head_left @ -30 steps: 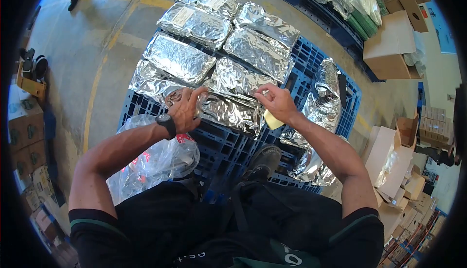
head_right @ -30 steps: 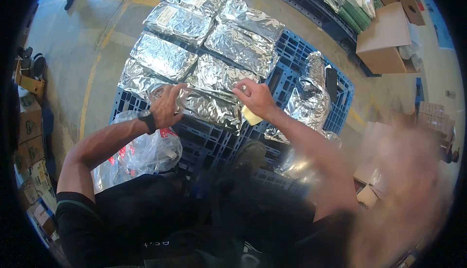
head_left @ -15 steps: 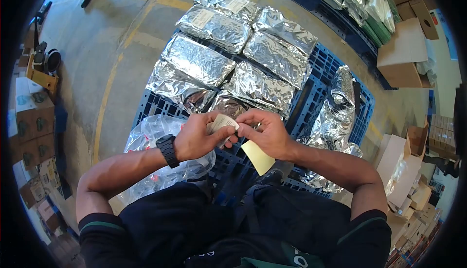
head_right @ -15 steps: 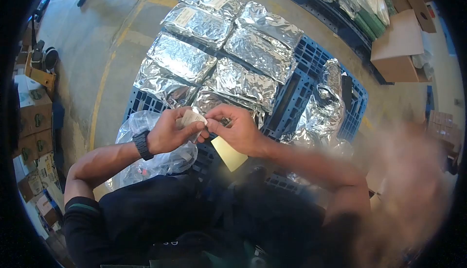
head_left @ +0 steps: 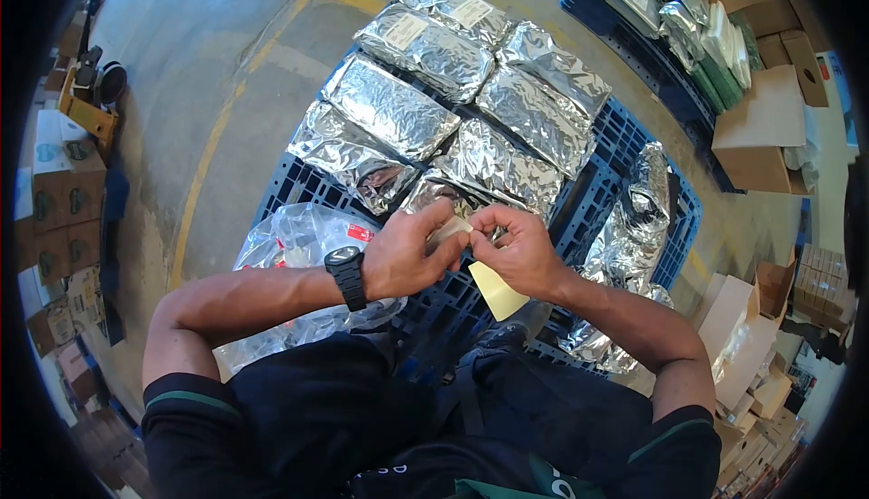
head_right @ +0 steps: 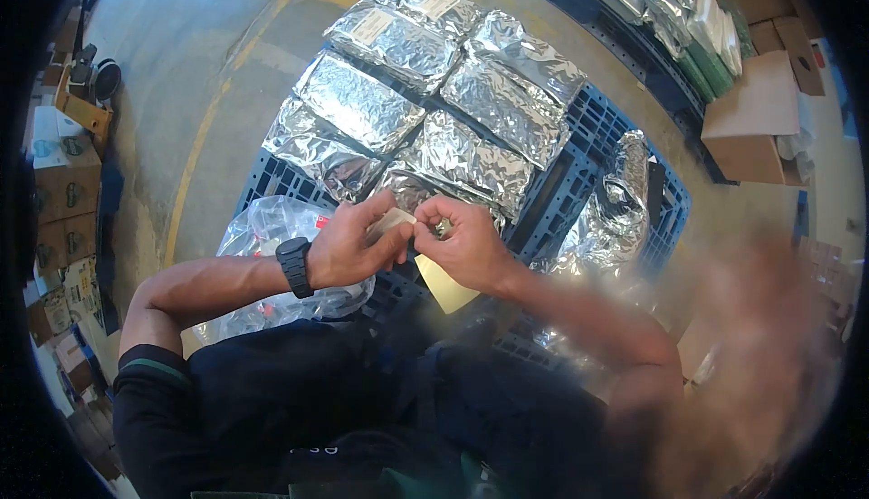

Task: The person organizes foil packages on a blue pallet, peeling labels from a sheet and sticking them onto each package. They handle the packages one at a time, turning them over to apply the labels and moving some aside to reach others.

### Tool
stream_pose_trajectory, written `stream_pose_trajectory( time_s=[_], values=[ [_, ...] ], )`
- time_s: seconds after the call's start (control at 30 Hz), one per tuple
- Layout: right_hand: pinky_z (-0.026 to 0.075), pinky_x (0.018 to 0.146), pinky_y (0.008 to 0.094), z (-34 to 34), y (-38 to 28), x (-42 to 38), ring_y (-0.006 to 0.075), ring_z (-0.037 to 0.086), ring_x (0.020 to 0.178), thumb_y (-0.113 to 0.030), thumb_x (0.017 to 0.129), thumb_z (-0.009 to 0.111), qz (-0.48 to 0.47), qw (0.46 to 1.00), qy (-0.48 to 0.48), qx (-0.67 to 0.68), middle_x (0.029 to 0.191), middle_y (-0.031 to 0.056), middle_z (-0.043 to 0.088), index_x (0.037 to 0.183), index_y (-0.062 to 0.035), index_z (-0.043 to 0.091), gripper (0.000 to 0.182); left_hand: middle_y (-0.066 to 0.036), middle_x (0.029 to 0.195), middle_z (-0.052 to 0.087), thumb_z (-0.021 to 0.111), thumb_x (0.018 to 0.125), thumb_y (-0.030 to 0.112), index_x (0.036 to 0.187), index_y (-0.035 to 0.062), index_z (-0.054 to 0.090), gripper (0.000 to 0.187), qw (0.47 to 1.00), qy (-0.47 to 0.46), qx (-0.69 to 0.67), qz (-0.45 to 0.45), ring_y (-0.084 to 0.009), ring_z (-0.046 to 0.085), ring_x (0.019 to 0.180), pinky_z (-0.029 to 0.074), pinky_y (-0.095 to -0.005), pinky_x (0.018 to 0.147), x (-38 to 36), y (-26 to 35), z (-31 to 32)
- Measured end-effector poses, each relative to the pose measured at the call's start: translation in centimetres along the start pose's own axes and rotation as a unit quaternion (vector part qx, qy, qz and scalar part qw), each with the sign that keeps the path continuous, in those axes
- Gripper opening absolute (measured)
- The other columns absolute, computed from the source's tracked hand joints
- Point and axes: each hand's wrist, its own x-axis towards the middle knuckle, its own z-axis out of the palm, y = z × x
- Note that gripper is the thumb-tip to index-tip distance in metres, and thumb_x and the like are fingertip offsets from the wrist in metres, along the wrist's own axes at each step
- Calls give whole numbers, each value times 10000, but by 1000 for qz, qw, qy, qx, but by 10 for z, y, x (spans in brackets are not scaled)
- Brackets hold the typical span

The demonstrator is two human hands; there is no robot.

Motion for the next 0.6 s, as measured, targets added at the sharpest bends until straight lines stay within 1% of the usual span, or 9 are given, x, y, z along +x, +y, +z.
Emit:
stream_pose_trajectory(
  time_s=[0.03,0.07,0.13,0.27,0.37,0.43,0.47,0.53,0.6],
  values=[
    [482,583,250,0,2,1,42,552,693,-84,887,650,-11,1000,5,-14,772,18,638,909,10,643,96,-62,665,670,585,977,200,891,28,539,198,1000,3,6,-1,-161,668,604,501,-319,553,1,1,1],
    [482,583,250,-1,5,2,42,552,693,-84,887,650,-10,1000,3,-14,772,18,638,909,10,643,96,-62,665,670,585,977,200,891,28,539,198,1000,5,6,-2,-161,668,604,501,-319,553,1,1,2],
    [442,549,257,-3,10,5,34,506,656,-74,862,653,-23,995,-26,-91,709,17,606,892,-2,641,79,-76,673,674,590,971,200,893,32,543,191,999,9,26,35,-199,683,613,501,-341,558,2,-1,3],
    [408,538,258,-1,10,2,33,471,626,-86,859,659,-8,995,-7,-100,656,15,574,885,-7,642,85,-87,674,676,595,967,197,899,27,544,190,994,12,83,72,-224,688,618,502,-351,562,3,-5,4],
    [437,565,245,-5,12,0,30,503,659,-104,881,651,-23,998,-30,-50,719,11,601,905,-4,645,102,-83,665,669,592,965,194,903,24,546,186,994,17,70,85,-220,682,611,501,-352,562,5,-1,1],
    [473,609,237,-6,2,-5,40,551,723,-143,923,639,14,996,-43,82,806,9,626,957,2,654,150,-83,658,661,580,966,185,906,20,544,179,1000,7,15,26,-207,674,603,503,-346,561,6,1,-3],
    [473,609,237,-7,2,-5,40,551,723,-143,923,639,14,996,-43,81,806,9,626,957,2,654,150,-83,658,661,580,966,185,906,20,544,179,1000,8,14,26,-207,674,603,503,-346,561,6,0,-3],
    [500,654,235,-9,2,-3,56,590,803,-170,961,615,17,996,-61,55,883,13,643,1015,7,657,190,-70,661,656,567,966,179,918,21,548,167,1000,7,8,30,-173,658,593,503,-325,553,6,-3,-3],
    [501,682,240,-11,-2,-2,65,597,821,-176,973,604,18,996,-66,56,887,22,651,1023,10,657,200,-61,664,651,574,972,207,920,22,549,193,999,9,-15,27,-150,647,589,499,-308,543,7,-3,-2]
  ],
)
